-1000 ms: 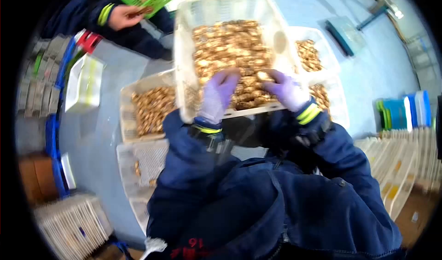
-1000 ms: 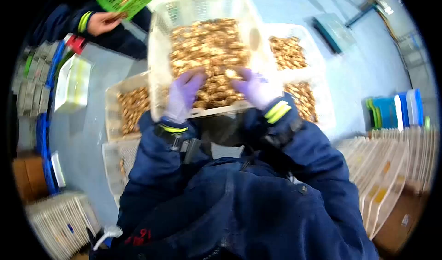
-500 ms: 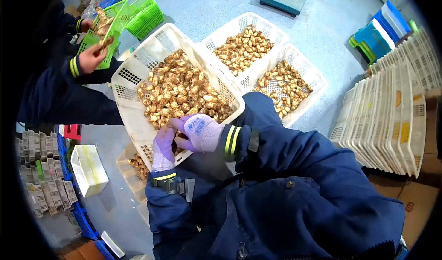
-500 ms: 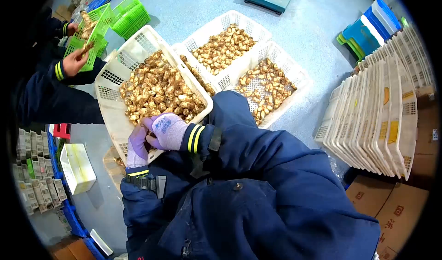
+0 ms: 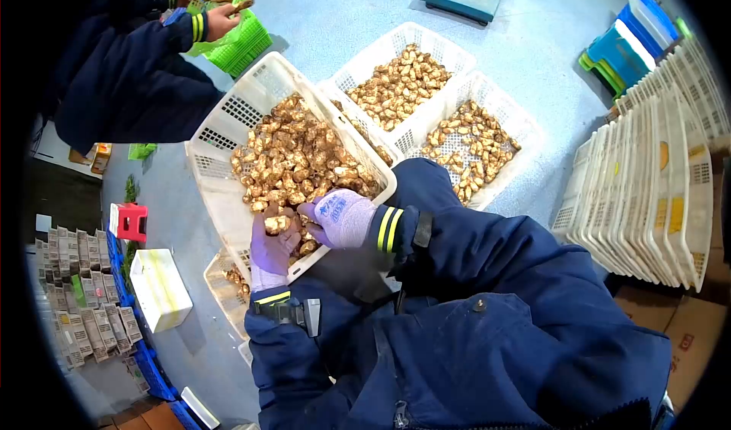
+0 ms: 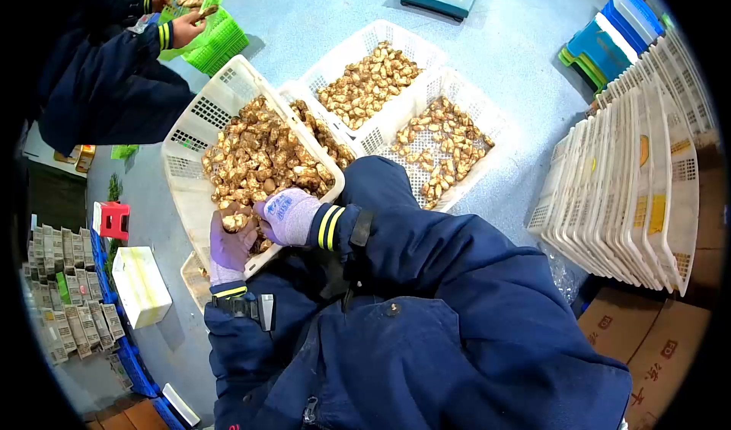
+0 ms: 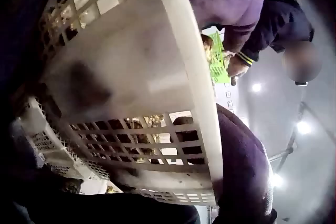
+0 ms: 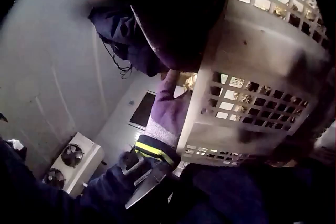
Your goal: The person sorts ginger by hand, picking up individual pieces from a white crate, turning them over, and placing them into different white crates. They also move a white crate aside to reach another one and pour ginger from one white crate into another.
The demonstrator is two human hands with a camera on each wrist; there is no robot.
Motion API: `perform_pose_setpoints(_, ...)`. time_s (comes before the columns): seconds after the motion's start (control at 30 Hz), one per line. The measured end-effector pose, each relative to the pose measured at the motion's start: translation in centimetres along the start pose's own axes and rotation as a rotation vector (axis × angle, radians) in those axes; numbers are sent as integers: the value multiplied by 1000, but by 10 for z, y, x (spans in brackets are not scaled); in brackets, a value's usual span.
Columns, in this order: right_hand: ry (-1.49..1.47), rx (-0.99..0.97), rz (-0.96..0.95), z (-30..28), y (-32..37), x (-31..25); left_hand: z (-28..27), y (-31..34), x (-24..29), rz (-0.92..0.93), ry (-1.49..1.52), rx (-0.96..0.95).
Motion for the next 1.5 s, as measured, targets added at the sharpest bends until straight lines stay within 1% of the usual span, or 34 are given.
perform_pose_setpoints(0.03,10,1,10,0,-1,1,3,3,3,2,68,-32)
perform_pose_setpoints(0.07,18,-2,15,1,-1,2,-4,-2,1,-13,142,-203)
perform_pose_setpoints(0.13,8,-1,-9,4,-2,3,-9,-1,0,25,44,-178)
perform_pose_setpoints(0.17,15,41,-30,3,-2,3,-9,2,0,45,9,-146)
perform_pose_setpoints(0.23,11,42,-10,-5,-1,-5,-11,3,2,106,-51,-74)
perform_pose_setpoints(0.33,17,38,12,-6,-1,-7,-6,6,7,167,-23,-123)
perform_pose_setpoints(0.5,24,134,-45,-2,0,-5,0,9,10,229,-11,-162)
perform_pose_setpoints(0.63,16,163,-56,0,-1,-4,2,12,12,233,-9,-172)
perform_pose_setpoints(0.73,22,146,-45,-1,-1,-5,-1,12,11,227,-46,-168)
perform_pose_setpoints(0.77,38,135,-27,-1,-1,-6,0,12,10,205,-36,-143)
perform_pose_setpoints(0.83,50,71,-11,-4,-1,-5,-4,8,6,100,30,-68)
perform_pose_setpoints(0.87,62,82,-7,-5,0,-6,-1,9,5,87,-19,13)
perform_pose_setpoints(0.9,72,92,-5,-6,1,-7,-2,7,0,117,-121,34)
perform_pose_setpoints(0.93,7,175,-49,-7,-1,-8,5,13,0,103,-277,51)
perform_pose_setpoints(0.97,-72,148,-20,-6,-2,-6,12,18,2,92,-432,71)
perform_pose_setpoints(1.0,-123,164,-36,-7,-1,-6,10,12,0,114,-576,1)
perform_pose_setpoints(1.03,-175,180,-51,-10,-1,-9,29,22,6,70,-615,57)
perform_pose_setpoints(1.07,-162,121,-14,-9,-2,-10,27,19,3,55,-630,52)
perform_pose_setpoints(1.1,-164,9,49,-8,-3,-9,25,17,1,40,-645,52)
perform_pose_setpoints(1.17,-287,-14,20,-3,-5,-5,24,16,0,40,-671,69)
perform_pose_setpoints(1.27,-235,-48,-8,3,-5,-3,24,13,0,69,-713,74)
perform_pose_setpoints(1.37,-202,-71,52,1,-5,-5,22,9,-4,96,-752,71)
perform_pose_setpoints(1.4,-181,-35,20,2,-5,-4,20,7,-5,104,-763,70)
perform_pose_setpoints(1.5,-108,-76,15,-2,-8,-9,37,16,6,907,-1456,-225)
Point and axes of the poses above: each hand's wrist, its own y-axis away from the middle knuckle, its own z-axis out of the palm, x = y × z, the point moved 4 cm from there along -y, towards the middle knuckle, and after that the axes turned 6 degrees about x, right-handed, at the moved point
